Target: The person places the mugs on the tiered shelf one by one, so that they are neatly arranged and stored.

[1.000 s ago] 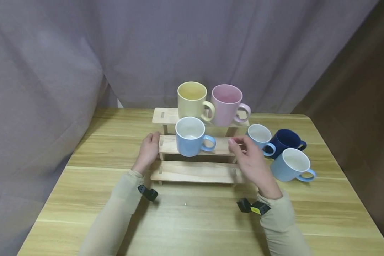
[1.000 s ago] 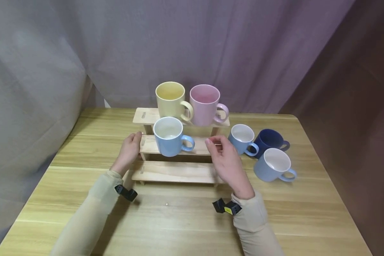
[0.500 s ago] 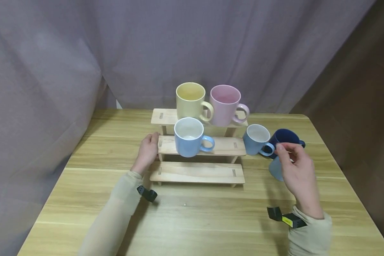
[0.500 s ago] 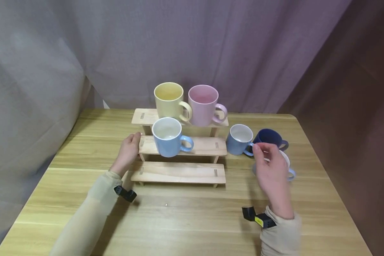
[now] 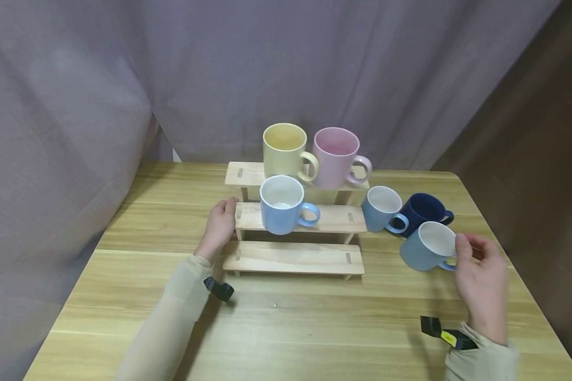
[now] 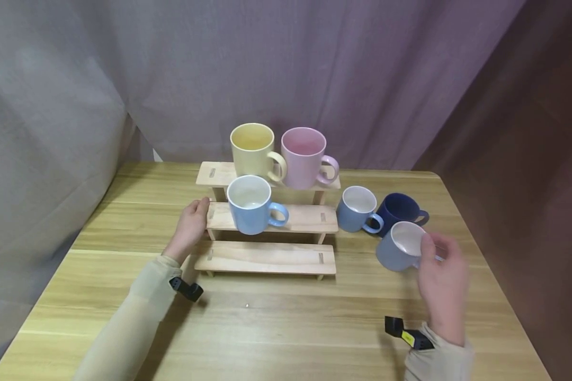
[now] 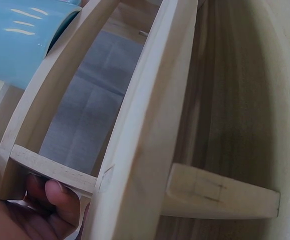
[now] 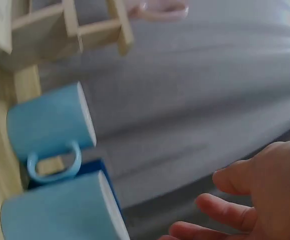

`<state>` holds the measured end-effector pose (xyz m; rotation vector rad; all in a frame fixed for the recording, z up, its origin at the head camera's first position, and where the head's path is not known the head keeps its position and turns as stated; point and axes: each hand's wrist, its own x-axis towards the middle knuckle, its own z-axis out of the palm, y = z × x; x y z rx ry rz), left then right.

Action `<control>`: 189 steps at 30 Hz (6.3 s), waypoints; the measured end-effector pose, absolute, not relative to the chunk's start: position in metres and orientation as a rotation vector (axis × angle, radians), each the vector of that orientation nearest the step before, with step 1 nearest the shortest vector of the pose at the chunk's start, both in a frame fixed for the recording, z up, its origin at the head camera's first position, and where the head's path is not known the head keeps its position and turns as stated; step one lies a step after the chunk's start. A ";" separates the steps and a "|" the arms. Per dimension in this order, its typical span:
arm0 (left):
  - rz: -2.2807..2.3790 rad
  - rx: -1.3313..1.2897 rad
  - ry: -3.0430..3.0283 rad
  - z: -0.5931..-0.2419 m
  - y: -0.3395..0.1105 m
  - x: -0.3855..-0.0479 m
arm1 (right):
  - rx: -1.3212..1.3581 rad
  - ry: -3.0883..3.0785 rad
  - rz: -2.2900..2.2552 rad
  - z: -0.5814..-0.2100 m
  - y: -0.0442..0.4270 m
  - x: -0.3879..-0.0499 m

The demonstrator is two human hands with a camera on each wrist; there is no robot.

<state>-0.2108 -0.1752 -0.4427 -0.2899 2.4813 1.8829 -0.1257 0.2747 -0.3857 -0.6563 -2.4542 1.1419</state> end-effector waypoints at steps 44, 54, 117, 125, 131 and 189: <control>1.856 -0.297 2.523 -0.443 -0.175 -0.212 | -0.743 -2.707 1.060 -0.444 0.325 -0.132; 1.859 -0.294 2.524 -0.444 -0.174 -0.211 | -0.628 -2.840 1.095 -0.445 0.331 -0.127; 1.847 -0.296 2.528 -0.440 -0.175 -0.212 | -0.505 -2.566 1.244 -0.372 0.252 -0.114; 1.854 -0.292 2.523 -0.441 -0.175 -0.211 | -0.302 -2.570 1.230 -0.368 0.232 -0.118; 1.846 -0.294 2.519 -0.444 -0.175 -0.211 | -0.154 -2.578 1.230 -0.365 0.218 -0.126; 1.832 -0.288 2.531 -0.442 -0.175 -0.210 | 0.206 -2.608 1.367 -0.378 0.173 -0.178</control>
